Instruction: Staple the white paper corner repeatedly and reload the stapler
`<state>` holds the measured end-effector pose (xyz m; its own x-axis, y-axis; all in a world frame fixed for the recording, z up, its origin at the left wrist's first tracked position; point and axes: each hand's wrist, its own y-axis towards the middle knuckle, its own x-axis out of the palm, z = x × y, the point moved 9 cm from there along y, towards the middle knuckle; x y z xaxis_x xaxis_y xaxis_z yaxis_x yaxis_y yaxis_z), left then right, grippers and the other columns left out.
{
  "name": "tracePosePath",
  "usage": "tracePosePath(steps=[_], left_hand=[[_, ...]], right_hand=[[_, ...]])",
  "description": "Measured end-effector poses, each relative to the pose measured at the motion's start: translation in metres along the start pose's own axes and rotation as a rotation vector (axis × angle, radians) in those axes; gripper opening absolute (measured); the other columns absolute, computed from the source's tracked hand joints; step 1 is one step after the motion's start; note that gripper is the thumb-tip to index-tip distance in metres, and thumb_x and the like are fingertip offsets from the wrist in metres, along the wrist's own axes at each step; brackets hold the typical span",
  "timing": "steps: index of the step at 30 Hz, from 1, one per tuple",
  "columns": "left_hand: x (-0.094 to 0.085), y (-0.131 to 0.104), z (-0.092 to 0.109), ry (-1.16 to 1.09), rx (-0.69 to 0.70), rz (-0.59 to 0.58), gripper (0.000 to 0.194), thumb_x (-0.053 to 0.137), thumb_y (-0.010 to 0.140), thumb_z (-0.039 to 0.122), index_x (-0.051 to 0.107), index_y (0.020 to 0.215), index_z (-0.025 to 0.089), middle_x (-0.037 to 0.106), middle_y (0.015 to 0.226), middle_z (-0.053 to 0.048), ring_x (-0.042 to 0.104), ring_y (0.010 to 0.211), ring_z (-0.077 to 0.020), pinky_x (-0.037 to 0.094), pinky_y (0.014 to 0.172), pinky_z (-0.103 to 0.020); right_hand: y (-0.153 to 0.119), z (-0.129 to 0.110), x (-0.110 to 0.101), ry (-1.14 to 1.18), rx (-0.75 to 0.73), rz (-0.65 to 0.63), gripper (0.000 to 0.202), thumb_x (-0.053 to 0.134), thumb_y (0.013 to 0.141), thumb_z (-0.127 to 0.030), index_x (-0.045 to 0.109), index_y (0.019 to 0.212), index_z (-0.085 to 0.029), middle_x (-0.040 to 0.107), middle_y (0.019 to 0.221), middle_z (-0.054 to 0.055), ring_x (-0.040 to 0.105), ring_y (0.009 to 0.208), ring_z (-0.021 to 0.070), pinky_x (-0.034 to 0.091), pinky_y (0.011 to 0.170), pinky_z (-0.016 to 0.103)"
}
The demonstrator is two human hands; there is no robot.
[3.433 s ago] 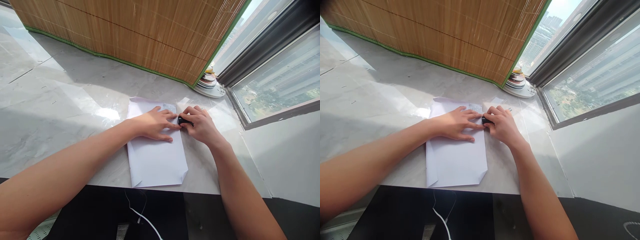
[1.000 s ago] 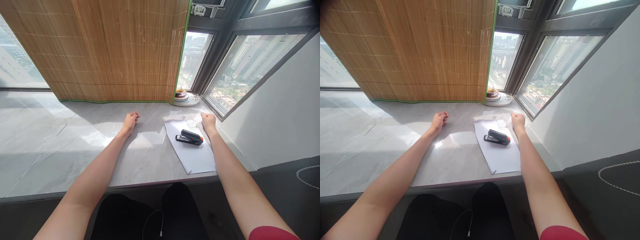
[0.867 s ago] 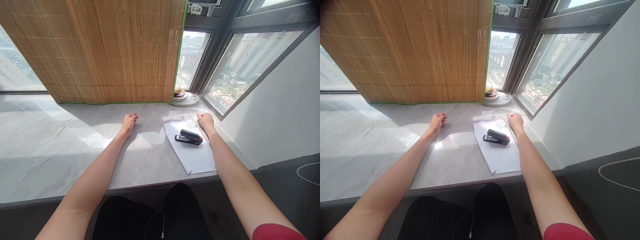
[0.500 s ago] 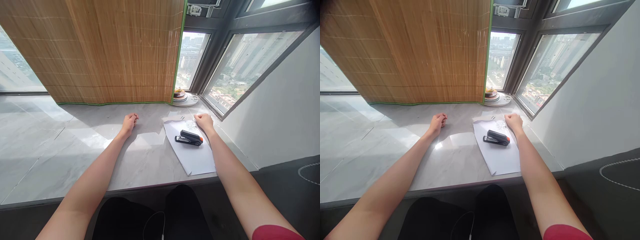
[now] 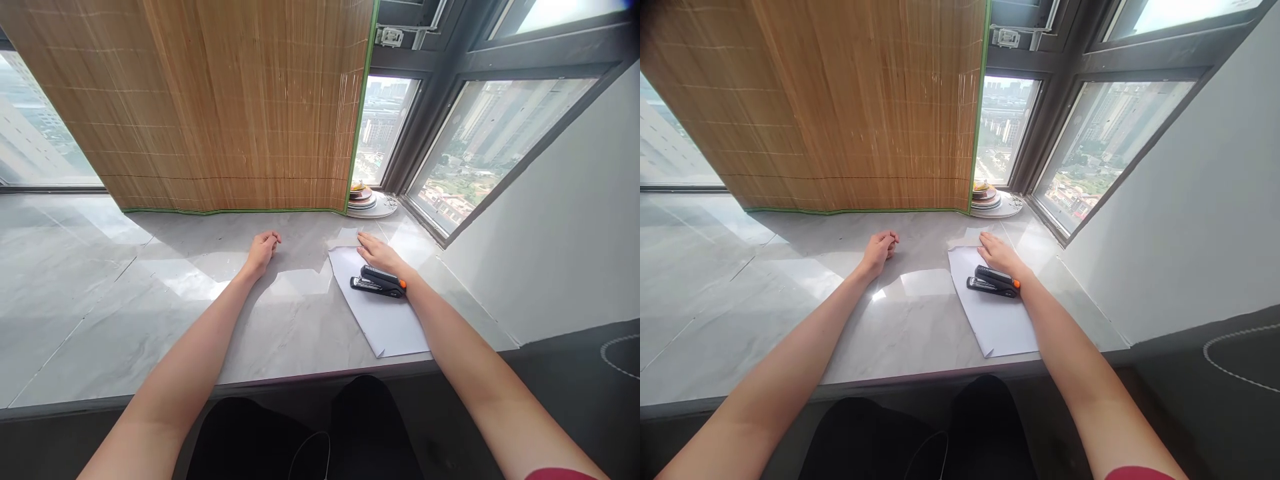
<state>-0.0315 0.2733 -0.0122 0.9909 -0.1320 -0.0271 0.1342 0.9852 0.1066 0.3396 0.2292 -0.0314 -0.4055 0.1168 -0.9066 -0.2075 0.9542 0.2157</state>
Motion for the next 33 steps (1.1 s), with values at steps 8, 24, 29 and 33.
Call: tracePosePath(steps=[8,24,29,33], left_hand=[[-0.006,-0.009,0.010,0.292,0.114,0.115,0.013,0.050,0.088,0.023,0.061,0.095,0.023,0.053,0.072,0.000,0.051,0.068,-0.0178,0.040,0.064,-0.026],[-0.189,-0.160,0.015,1.266,-0.461,0.475,0.060,0.038,0.108,0.048,0.055,0.161,0.026,0.035,0.177,-0.021,0.021,0.166,-0.0495,0.018,0.123,-0.085],[-0.209,-0.194,0.019,1.285,-0.450,0.506,0.063,0.030,0.109,0.043,0.047,0.167,0.025,0.030,0.180,-0.019,0.020,0.168,-0.0453,0.011,0.124,-0.085],[-0.201,-0.195,0.023,1.307,-0.394,0.528,0.061,0.032,0.107,0.035,0.052,0.163,0.021,0.036,0.176,-0.023,0.025,0.165,-0.0473,0.015,0.122,-0.087]], right_hand=[[0.004,-0.001,0.011,-0.089,0.021,-0.056,0.064,0.036,0.109,-0.039,0.048,0.167,-0.016,0.041,0.175,0.011,0.034,0.166,0.0288,0.024,0.140,0.050],[0.035,-0.123,0.063,-0.148,-0.025,-0.142,0.062,0.025,0.112,-0.031,0.039,0.169,-0.011,0.031,0.179,0.017,0.026,0.169,0.0323,0.021,0.136,0.061],[0.063,-0.239,0.103,-0.069,-0.110,-0.173,0.062,0.022,0.113,-0.030,0.036,0.170,-0.010,0.026,0.181,0.018,0.022,0.169,0.0322,0.015,0.137,0.061],[0.078,-0.305,0.128,-0.019,-0.150,-0.216,0.062,0.021,0.112,-0.028,0.036,0.170,-0.010,0.025,0.181,0.020,0.020,0.170,0.0329,0.015,0.136,0.062]])
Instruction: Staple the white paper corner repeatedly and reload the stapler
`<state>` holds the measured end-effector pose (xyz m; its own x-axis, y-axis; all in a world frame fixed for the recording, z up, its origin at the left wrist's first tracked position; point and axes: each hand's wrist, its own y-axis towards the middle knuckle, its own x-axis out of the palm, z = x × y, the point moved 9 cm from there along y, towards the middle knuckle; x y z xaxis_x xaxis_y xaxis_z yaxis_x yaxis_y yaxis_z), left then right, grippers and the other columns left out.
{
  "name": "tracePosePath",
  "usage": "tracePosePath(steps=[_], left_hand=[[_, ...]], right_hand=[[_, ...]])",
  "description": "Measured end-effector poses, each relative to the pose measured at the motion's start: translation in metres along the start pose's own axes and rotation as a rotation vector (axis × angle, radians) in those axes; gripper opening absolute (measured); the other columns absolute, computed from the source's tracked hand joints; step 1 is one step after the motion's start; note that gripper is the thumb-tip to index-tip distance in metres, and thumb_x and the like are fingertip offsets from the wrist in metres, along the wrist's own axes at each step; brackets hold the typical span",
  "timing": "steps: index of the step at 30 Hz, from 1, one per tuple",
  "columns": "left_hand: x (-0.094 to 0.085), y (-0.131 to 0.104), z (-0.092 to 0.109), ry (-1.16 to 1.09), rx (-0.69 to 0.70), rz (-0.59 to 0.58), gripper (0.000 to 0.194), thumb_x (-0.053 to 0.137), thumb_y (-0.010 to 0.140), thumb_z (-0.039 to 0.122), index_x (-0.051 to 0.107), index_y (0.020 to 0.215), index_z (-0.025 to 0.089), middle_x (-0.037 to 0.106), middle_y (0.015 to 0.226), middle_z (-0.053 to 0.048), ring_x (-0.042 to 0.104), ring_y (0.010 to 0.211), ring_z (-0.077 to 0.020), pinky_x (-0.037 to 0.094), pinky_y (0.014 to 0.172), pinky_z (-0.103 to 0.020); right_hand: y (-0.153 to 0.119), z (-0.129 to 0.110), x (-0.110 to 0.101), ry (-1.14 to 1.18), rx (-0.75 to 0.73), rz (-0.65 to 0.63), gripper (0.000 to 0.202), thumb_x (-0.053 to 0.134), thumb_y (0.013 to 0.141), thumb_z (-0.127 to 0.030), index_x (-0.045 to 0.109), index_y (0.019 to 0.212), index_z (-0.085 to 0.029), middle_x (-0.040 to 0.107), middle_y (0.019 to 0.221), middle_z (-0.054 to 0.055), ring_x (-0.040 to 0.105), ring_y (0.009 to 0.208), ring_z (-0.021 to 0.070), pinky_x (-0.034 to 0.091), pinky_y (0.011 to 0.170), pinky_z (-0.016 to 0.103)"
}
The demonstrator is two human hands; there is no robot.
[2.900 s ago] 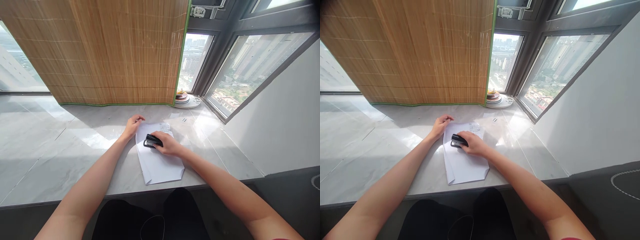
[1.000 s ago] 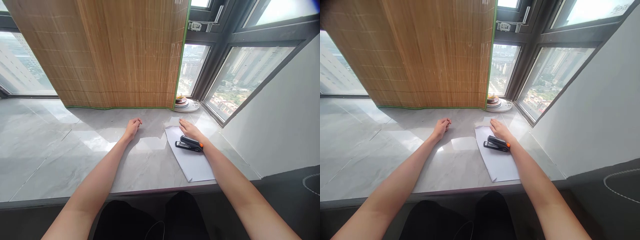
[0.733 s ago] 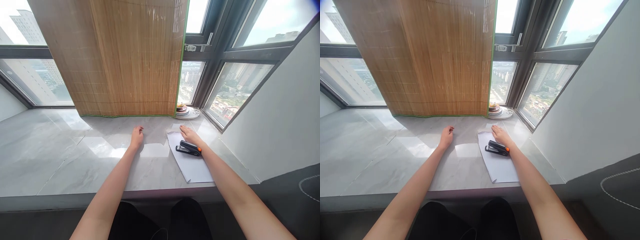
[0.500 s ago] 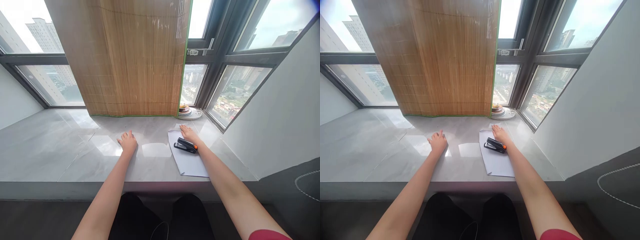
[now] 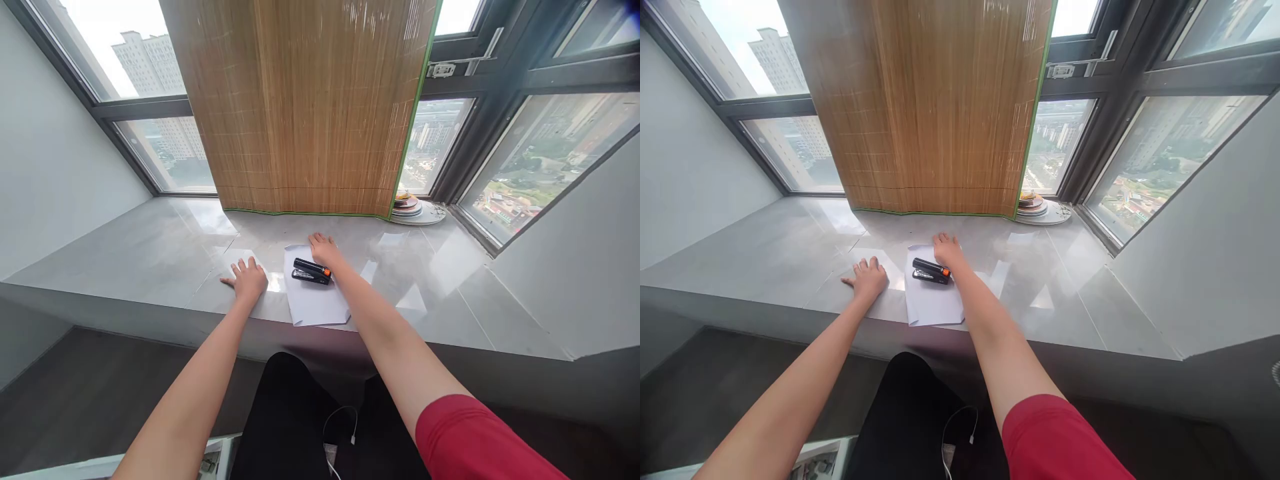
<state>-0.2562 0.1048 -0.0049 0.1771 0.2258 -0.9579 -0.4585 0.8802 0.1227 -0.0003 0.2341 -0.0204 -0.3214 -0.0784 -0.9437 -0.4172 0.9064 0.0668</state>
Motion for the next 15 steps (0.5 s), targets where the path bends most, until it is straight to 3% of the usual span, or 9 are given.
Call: tracePosePath(steps=[5,7,8,10,11,13,15], left_hand=[[-0.004,0.001,0.004,-0.009,0.009,0.023,0.060,0.031,0.106,0.033,0.053,0.160,0.018,0.040,0.172,-0.026,0.027,0.163,-0.0489,0.021,0.120,-0.087],[-0.004,0.002,0.003,-0.019,0.008,0.025,0.059,0.032,0.106,0.033,0.054,0.159,0.019,0.041,0.171,-0.026,0.027,0.163,-0.0488,0.023,0.120,-0.086],[-0.003,0.002,0.003,-0.023,0.009,0.025,0.059,0.033,0.106,0.033,0.055,0.158,0.019,0.042,0.170,-0.026,0.028,0.162,-0.0490,0.023,0.120,-0.086],[-0.003,0.002,0.003,-0.030,0.013,0.025,0.057,0.034,0.105,0.031,0.057,0.156,0.019,0.044,0.168,-0.027,0.029,0.161,-0.0495,0.021,0.119,-0.087],[-0.003,0.001,0.003,-0.033,0.013,0.028,0.056,0.034,0.105,0.031,0.058,0.154,0.018,0.045,0.167,-0.027,0.030,0.160,-0.0498,0.019,0.119,-0.087],[-0.003,0.001,0.003,-0.044,0.008,0.039,0.054,0.036,0.104,0.029,0.059,0.152,0.019,0.047,0.165,-0.028,0.030,0.159,-0.0497,0.017,0.119,-0.088],[-0.003,0.001,0.004,-0.052,0.007,0.053,0.053,0.038,0.103,0.028,0.060,0.150,0.018,0.049,0.162,-0.028,0.031,0.158,-0.0493,0.016,0.119,-0.088]], right_hand=[[0.016,-0.038,0.001,0.043,-0.050,0.019,0.063,0.026,0.112,-0.031,0.032,0.171,-0.013,0.023,0.182,0.015,0.016,0.170,0.0316,0.010,0.137,0.060],[0.012,-0.040,-0.018,0.096,-0.047,0.150,0.061,0.031,0.111,-0.034,0.036,0.169,-0.016,0.034,0.179,0.012,0.024,0.167,0.0298,0.017,0.136,0.053],[0.006,-0.035,-0.030,0.136,-0.015,0.233,0.058,0.031,0.110,-0.034,0.044,0.164,-0.017,0.045,0.172,0.012,0.035,0.161,0.0291,0.026,0.132,0.048],[-0.014,-0.012,-0.048,0.205,0.096,0.345,0.051,0.028,0.110,-0.033,0.065,0.140,-0.017,0.069,0.142,0.015,0.059,0.133,0.0278,0.044,0.113,0.038],[-0.027,0.005,-0.053,0.218,0.165,0.350,0.049,0.027,0.110,-0.033,0.072,0.123,-0.017,0.074,0.123,0.014,0.064,0.114,0.0262,0.048,0.100,0.035],[-0.056,0.044,-0.057,0.192,0.255,0.294,0.043,0.036,0.106,-0.032,0.074,0.092,-0.017,0.072,0.093,0.012,0.061,0.086,0.0227,0.045,0.081,0.032],[-0.092,0.092,-0.066,0.079,0.337,0.284,0.029,0.052,0.098,-0.028,0.067,0.074,-0.019,0.066,0.079,0.009,0.055,0.078,0.0209,0.039,0.074,0.030]])
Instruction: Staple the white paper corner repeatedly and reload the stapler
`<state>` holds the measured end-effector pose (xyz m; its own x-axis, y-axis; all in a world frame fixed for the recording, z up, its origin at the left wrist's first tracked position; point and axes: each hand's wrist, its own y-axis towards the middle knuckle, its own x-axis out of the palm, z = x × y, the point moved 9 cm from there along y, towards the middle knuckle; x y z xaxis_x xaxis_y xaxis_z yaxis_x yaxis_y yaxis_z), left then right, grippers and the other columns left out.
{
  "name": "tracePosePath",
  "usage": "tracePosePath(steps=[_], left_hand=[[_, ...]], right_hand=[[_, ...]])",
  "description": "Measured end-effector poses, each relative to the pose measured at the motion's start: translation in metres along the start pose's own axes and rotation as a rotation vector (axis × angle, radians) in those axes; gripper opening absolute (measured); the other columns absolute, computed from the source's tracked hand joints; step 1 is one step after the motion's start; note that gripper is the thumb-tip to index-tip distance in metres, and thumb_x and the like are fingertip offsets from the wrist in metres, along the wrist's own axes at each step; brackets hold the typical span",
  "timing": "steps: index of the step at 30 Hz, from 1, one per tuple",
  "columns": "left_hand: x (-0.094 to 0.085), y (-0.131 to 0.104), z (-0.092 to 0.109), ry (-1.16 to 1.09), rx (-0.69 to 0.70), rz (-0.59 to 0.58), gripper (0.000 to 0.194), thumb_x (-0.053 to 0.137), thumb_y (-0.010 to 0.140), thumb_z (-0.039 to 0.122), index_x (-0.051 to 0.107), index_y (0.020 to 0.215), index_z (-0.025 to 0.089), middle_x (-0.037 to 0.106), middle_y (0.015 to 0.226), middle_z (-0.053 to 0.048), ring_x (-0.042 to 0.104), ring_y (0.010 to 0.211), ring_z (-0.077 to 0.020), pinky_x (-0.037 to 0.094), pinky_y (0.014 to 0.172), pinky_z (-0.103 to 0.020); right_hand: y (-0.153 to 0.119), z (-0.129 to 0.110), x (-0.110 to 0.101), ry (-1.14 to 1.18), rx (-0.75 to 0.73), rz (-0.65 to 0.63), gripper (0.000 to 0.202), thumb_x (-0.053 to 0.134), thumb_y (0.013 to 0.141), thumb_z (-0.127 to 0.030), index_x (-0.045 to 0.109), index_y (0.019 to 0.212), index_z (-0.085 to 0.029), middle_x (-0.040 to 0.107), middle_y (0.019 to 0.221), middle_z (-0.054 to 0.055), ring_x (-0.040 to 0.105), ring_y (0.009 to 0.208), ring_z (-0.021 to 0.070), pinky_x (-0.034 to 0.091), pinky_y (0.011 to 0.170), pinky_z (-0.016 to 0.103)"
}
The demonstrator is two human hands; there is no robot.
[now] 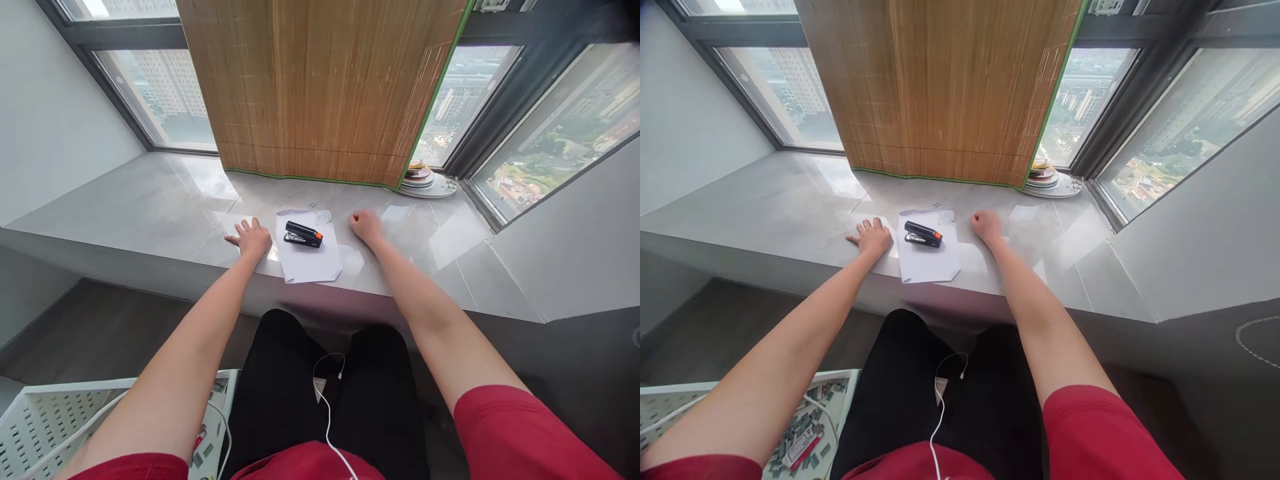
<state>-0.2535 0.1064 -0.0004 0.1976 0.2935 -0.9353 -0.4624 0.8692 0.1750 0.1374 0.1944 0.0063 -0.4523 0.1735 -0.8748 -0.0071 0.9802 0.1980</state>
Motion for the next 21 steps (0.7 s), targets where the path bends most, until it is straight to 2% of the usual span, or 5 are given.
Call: tracePosePath(steps=[6,12,14,17,21], left_hand=[[0.001,0.000,0.004,0.013,0.002,-0.018,0.051,0.039,0.102,0.027,0.061,0.147,0.015,0.050,0.159,-0.030,0.034,0.156,-0.0502,0.018,0.118,-0.089],[0.002,0.003,0.003,0.025,0.001,0.019,0.050,0.042,0.102,0.028,0.061,0.147,0.016,0.051,0.158,-0.030,0.036,0.154,-0.0490,0.023,0.118,-0.087],[0.005,0.005,0.002,0.034,-0.005,0.017,0.049,0.042,0.103,0.029,0.062,0.146,0.016,0.052,0.157,-0.029,0.037,0.154,-0.0485,0.020,0.120,-0.087],[0.008,0.007,0.001,0.054,-0.011,0.020,0.049,0.041,0.104,0.029,0.061,0.146,0.017,0.051,0.158,-0.029,0.037,0.154,-0.0483,0.018,0.120,-0.087],[0.005,0.006,0.003,0.068,-0.010,0.014,0.049,0.041,0.104,0.030,0.061,0.147,0.016,0.052,0.157,-0.028,0.040,0.152,-0.0478,0.020,0.119,-0.087]], right_hand=[[-0.057,0.130,-0.064,-0.110,0.175,0.081,0.027,0.059,0.089,-0.025,0.051,0.064,-0.023,0.055,0.067,0.005,0.046,0.071,0.0208,0.035,0.071,0.032],[-0.214,0.072,-0.083,0.000,-0.177,0.228,0.035,0.051,0.102,-0.036,0.049,0.068,-0.027,0.060,0.081,0.010,0.057,0.089,0.0287,0.047,0.089,0.044],[-0.283,0.037,-0.048,0.020,-0.325,0.080,0.039,0.050,0.106,-0.039,0.052,0.068,-0.028,0.060,0.079,0.009,0.058,0.086,0.0293,0.048,0.089,0.047],[-0.381,-0.004,0.048,0.110,-0.550,-0.457,0.034,0.054,0.108,-0.036,0.065,0.078,-0.027,0.068,0.086,0.007,0.064,0.089,0.0261,0.051,0.083,0.042],[-0.440,0.008,0.149,0.012,-0.442,-0.834,0.029,0.086,0.089,-0.030,0.076,0.116,-0.024,0.072,0.133,0.012,0.066,0.126,0.0331,0.054,0.104,0.046]])
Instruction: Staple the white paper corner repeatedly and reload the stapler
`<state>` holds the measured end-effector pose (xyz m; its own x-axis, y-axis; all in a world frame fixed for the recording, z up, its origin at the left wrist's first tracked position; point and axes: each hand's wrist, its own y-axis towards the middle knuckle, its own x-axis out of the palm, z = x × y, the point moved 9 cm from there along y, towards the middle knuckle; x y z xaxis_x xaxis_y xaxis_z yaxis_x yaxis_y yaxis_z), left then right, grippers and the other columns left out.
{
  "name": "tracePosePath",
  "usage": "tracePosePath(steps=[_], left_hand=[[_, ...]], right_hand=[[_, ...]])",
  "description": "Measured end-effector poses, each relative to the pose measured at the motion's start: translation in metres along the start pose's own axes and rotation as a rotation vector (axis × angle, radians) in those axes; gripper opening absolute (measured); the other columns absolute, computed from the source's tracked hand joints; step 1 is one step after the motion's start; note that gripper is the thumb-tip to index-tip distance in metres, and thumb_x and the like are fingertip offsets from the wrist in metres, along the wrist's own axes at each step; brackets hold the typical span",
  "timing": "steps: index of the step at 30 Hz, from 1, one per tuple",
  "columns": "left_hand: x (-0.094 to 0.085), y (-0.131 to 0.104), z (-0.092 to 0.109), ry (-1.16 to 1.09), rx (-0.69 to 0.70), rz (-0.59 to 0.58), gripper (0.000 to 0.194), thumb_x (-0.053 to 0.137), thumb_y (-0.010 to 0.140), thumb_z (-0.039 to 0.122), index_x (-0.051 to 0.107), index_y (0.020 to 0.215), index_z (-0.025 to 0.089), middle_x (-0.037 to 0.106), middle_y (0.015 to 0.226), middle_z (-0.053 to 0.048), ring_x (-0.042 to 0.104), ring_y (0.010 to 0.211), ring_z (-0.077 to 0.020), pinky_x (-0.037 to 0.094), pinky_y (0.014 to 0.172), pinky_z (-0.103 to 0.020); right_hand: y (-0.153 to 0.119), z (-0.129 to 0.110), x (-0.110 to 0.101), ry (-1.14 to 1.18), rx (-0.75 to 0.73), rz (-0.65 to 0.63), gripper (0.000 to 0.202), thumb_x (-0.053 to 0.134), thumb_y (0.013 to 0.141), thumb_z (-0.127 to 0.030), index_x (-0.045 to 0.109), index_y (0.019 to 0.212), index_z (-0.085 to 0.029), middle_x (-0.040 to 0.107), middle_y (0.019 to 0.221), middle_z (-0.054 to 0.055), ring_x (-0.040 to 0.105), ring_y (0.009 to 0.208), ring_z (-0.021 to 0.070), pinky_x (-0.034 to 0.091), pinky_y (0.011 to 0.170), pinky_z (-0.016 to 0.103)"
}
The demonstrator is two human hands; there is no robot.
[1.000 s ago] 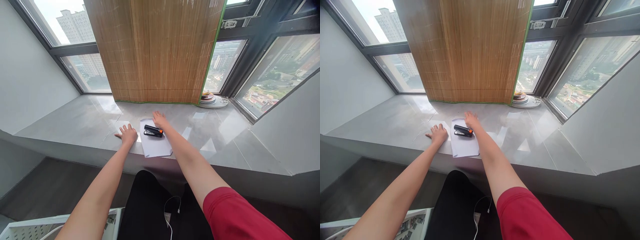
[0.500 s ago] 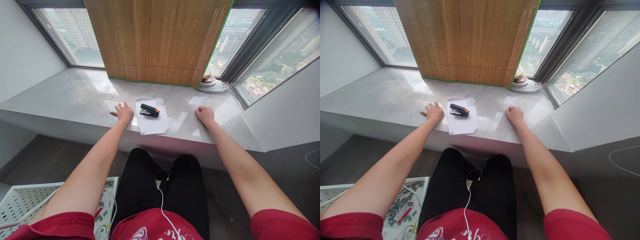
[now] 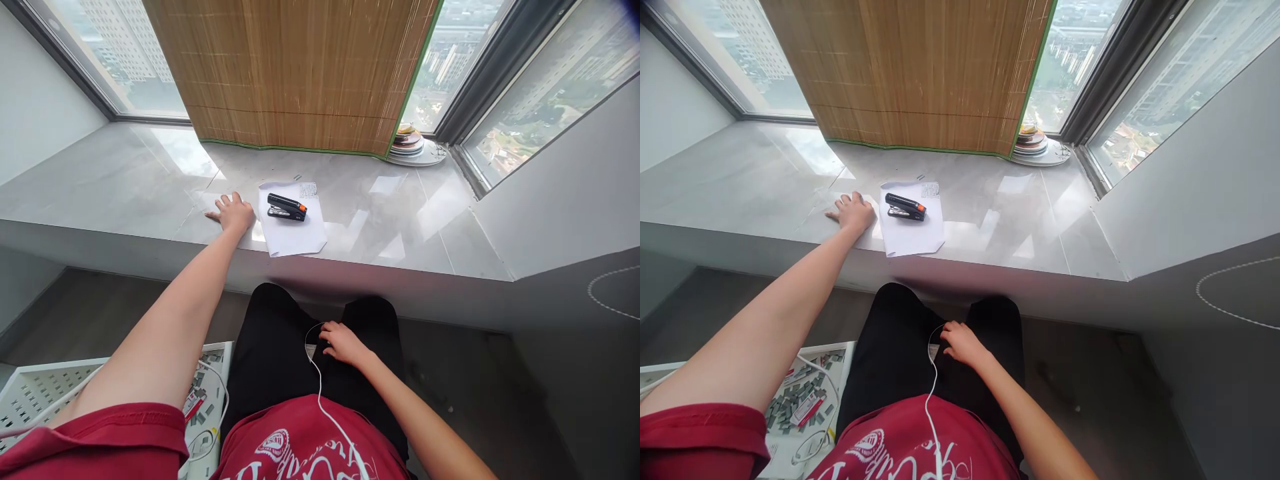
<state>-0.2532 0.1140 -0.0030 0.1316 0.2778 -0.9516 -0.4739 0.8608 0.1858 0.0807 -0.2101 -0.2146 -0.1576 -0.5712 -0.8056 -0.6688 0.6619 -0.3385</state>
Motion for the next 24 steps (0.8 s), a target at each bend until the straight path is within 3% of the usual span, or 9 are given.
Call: tracePosePath(steps=[2,4,6,10,14,17,19,21,24], left_hand=[[-0.002,-0.002,0.000,0.012,-0.007,-0.012,0.049,0.040,0.105,0.031,0.061,0.147,0.017,0.052,0.157,-0.028,0.041,0.151,-0.0464,0.022,0.121,-0.084],[-0.004,-0.003,0.000,0.032,-0.021,-0.022,0.049,0.038,0.106,0.031,0.060,0.147,0.018,0.053,0.157,-0.027,0.042,0.151,-0.0450,0.024,0.121,-0.082],[-0.004,-0.004,-0.001,0.048,-0.023,-0.025,0.049,0.037,0.106,0.032,0.060,0.147,0.019,0.053,0.157,-0.026,0.042,0.151,-0.0440,0.026,0.122,-0.080],[-0.004,-0.005,-0.002,0.055,-0.016,-0.031,0.049,0.036,0.107,0.032,0.061,0.147,0.020,0.054,0.156,-0.026,0.043,0.150,-0.0437,0.024,0.121,-0.083],[-0.005,-0.005,-0.003,0.051,-0.023,-0.029,0.051,0.036,0.106,0.033,0.060,0.149,0.020,0.053,0.158,-0.026,0.043,0.150,-0.0440,0.023,0.121,-0.083],[-0.005,-0.005,-0.003,0.046,-0.017,-0.032,0.052,0.036,0.106,0.033,0.060,0.150,0.020,0.052,0.159,-0.025,0.043,0.150,-0.0437,0.027,0.121,-0.081],[-0.005,-0.005,-0.004,0.040,-0.014,-0.030,0.052,0.036,0.106,0.033,0.060,0.150,0.020,0.052,0.159,-0.025,0.043,0.150,-0.0433,0.029,0.121,-0.079],[-0.005,-0.005,-0.005,0.036,-0.012,-0.025,0.051,0.036,0.106,0.034,0.061,0.149,0.020,0.053,0.159,-0.025,0.043,0.150,-0.0429,0.029,0.121,-0.079],[-0.005,-0.005,-0.006,0.040,-0.007,-0.018,0.050,0.037,0.105,0.034,0.061,0.147,0.020,0.054,0.156,-0.024,0.044,0.147,-0.0426,0.026,0.121,-0.082]], right_hand=[[0.014,0.014,0.029,-0.035,0.080,-0.105,0.057,0.096,0.078,-0.032,0.074,0.130,-0.022,0.066,0.146,0.017,0.059,0.139,0.0397,0.049,0.115,0.057],[0.024,0.019,0.046,-0.065,0.097,-0.162,0.065,0.097,0.077,-0.034,0.072,0.135,-0.021,0.067,0.144,0.020,0.057,0.142,0.0424,0.042,0.120,0.065],[0.032,0.018,0.058,-0.081,0.080,-0.184,0.067,0.096,0.078,-0.031,0.071,0.139,-0.019,0.070,0.139,0.021,0.059,0.140,0.0420,0.038,0.123,0.065],[0.042,0.010,0.071,-0.056,0.052,-0.179,0.074,0.097,0.076,-0.030,0.069,0.143,-0.019,0.068,0.144,0.022,0.060,0.141,0.0413,0.035,0.126,0.062],[0.049,0.008,0.079,-0.036,0.053,-0.219,0.076,0.093,0.077,-0.030,0.067,0.147,-0.018,0.069,0.142,0.024,0.062,0.138,0.0435,0.031,0.127,0.069],[0.053,0.008,0.084,-0.002,0.060,-0.232,0.083,0.097,0.069,-0.030,0.067,0.147,-0.021,0.069,0.143,0.022,0.064,0.137,0.0449,0.030,0.127,0.070],[0.057,0.003,0.089,0.034,0.028,-0.218,0.073,0.093,0.072,-0.030,0.071,0.141,-0.023,0.073,0.139,0.018,0.066,0.133,0.0433,0.033,0.127,0.066],[0.061,-0.008,0.095,0.094,-0.027,-0.200,0.051,0.080,0.085,-0.030,0.074,0.136,-0.027,0.075,0.135,0.014,0.069,0.130,0.0400,0.036,0.126,0.063],[0.066,-0.021,0.108,0.198,-0.044,-0.186,0.039,0.063,0.097,-0.030,0.074,0.135,-0.029,0.075,0.136,0.014,0.068,0.130,0.0383,0.034,0.126,0.068]])
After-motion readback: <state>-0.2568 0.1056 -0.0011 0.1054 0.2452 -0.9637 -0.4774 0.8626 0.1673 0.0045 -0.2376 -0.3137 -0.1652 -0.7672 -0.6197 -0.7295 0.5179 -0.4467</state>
